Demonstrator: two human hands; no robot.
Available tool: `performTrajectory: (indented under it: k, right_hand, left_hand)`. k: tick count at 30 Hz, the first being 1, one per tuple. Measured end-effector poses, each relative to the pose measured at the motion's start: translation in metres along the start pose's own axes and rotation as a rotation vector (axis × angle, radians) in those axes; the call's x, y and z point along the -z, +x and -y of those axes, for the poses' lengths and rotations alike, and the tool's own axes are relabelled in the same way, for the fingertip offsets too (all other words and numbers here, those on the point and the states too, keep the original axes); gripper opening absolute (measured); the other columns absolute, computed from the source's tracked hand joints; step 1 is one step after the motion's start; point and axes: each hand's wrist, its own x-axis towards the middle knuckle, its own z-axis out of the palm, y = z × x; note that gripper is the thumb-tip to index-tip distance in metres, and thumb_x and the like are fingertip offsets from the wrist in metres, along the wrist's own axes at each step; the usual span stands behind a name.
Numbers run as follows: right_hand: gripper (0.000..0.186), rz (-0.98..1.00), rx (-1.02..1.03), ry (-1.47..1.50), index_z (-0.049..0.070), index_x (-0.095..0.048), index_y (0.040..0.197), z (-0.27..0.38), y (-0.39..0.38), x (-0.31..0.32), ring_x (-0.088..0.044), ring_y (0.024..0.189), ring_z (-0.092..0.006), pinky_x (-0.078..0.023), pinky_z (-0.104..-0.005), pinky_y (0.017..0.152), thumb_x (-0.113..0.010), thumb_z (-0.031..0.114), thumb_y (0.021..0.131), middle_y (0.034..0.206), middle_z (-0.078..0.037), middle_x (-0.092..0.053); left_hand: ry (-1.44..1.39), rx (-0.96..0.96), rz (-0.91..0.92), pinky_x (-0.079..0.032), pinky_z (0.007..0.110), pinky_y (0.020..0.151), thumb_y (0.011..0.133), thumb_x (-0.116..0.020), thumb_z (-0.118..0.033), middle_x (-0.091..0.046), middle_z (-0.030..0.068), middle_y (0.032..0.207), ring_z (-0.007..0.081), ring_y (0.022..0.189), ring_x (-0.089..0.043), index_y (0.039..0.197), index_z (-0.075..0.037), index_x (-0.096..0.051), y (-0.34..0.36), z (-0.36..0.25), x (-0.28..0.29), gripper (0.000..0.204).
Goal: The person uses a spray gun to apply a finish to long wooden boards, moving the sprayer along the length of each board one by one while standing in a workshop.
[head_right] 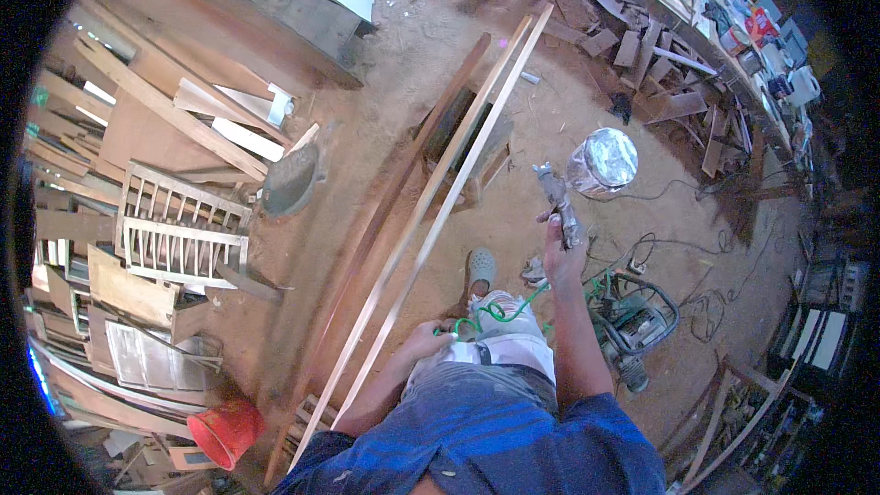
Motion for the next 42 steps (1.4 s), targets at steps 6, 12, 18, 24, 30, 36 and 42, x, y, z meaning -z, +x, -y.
performTrajectory:
  k: [6, 12, 18, 24, 30, 36, 42]
  right_hand:
    - [0.032, 0.037, -0.052, 0.161, 0.003, -0.066, 0.113, 0.057, -0.049, 0.015, -0.051, 0.074, -0.0054, -0.040, -0.0257, 0.065, -0.056, 0.033, 0.105, 0.089, 0.000, -0.065]
    - [0.030, -0.021, 0.131, 0.084, 0.005, -0.067, 0.110, 0.069, -0.071, 0.019, -0.042, 0.060, -0.0022, -0.032, -0.0237, 0.053, -0.054, 0.033, 0.106, 0.084, 0.003, -0.061]
    - [0.033, 0.102, 0.109, 0.146, 0.008, -0.061, 0.128, 0.045, -0.092, 0.022, -0.033, 0.054, 0.0016, -0.023, -0.0185, 0.047, -0.058, 0.031, 0.104, 0.092, 0.004, -0.065]
    - [0.032, 0.240, 0.306, 0.257, 0.010, -0.057, 0.131, 0.019, -0.092, 0.014, -0.051, 0.081, -0.0019, -0.035, -0.0168, 0.061, -0.059, 0.027, 0.103, 0.108, 0.001, -0.065]
    - [0.038, 0.320, 0.159, 0.134, 0.011, -0.056, 0.131, 0.039, -0.099, -0.007, -0.054, 0.088, -0.0055, -0.040, -0.0195, 0.065, -0.059, 0.035, 0.103, 0.114, 0.000, -0.065]
    - [0.050, 0.308, 0.483, -0.105, 0.010, -0.053, 0.137, 0.011, -0.073, -0.024, -0.057, 0.098, -0.0082, -0.046, -0.0233, 0.069, -0.058, 0.045, 0.102, 0.119, -0.001, -0.064]
    - [0.050, 0.239, 1.057, -0.312, 0.011, -0.051, 0.140, 0.025, -0.061, -0.046, -0.056, 0.091, -0.0080, -0.046, -0.0198, 0.064, -0.057, 0.044, 0.103, 0.115, -0.002, -0.064]
  left_hand:
    - [-0.117, -0.031, -0.077, -0.054, 0.039, 0.090, 0.082, -0.078, -0.044, -0.073, 0.0185, 0.111, 0.0276, 0.101, -0.070, 0.121, 0.001, -0.068, -0.002, 0.059, -0.015, 0.060]
    - [-0.289, -0.196, -0.396, -0.057, 0.034, 0.076, 0.090, -0.075, -0.028, -0.075, 0.0163, 0.100, 0.0192, 0.086, -0.071, 0.111, 0.003, -0.072, -0.023, 0.087, 0.000, 0.037]
    - [-0.139, 0.120, -0.483, -0.055, 0.036, 0.066, 0.087, -0.076, -0.037, -0.074, 0.0146, 0.078, 0.0197, 0.069, -0.071, 0.092, 0.000, -0.077, -0.053, 0.080, 0.004, 0.037]
    - [0.013, 0.029, -0.556, -0.056, 0.042, 0.072, 0.082, -0.075, -0.044, -0.074, 0.0189, 0.083, 0.0302, 0.075, -0.072, 0.089, -0.002, -0.078, -0.071, 0.118, -0.017, 0.042]
    - [-0.100, -0.015, -0.729, -0.056, 0.044, 0.075, 0.078, -0.078, -0.045, -0.073, 0.0212, 0.085, 0.0347, 0.079, -0.072, 0.086, -0.004, -0.077, -0.079, 0.174, -0.066, 0.042]
    - [-0.318, 0.041, -0.917, -0.053, 0.048, 0.072, 0.078, -0.078, -0.044, -0.070, 0.0236, 0.081, 0.0384, 0.077, -0.069, 0.083, -0.001, -0.073, -0.100, 0.194, -0.113, 0.044]
    - [-0.337, 0.200, -0.891, -0.056, 0.044, 0.078, 0.077, -0.079, -0.043, -0.073, 0.0195, 0.087, 0.0330, 0.081, -0.072, 0.087, -0.005, -0.076, -0.100, 0.205, -0.146, 0.039]
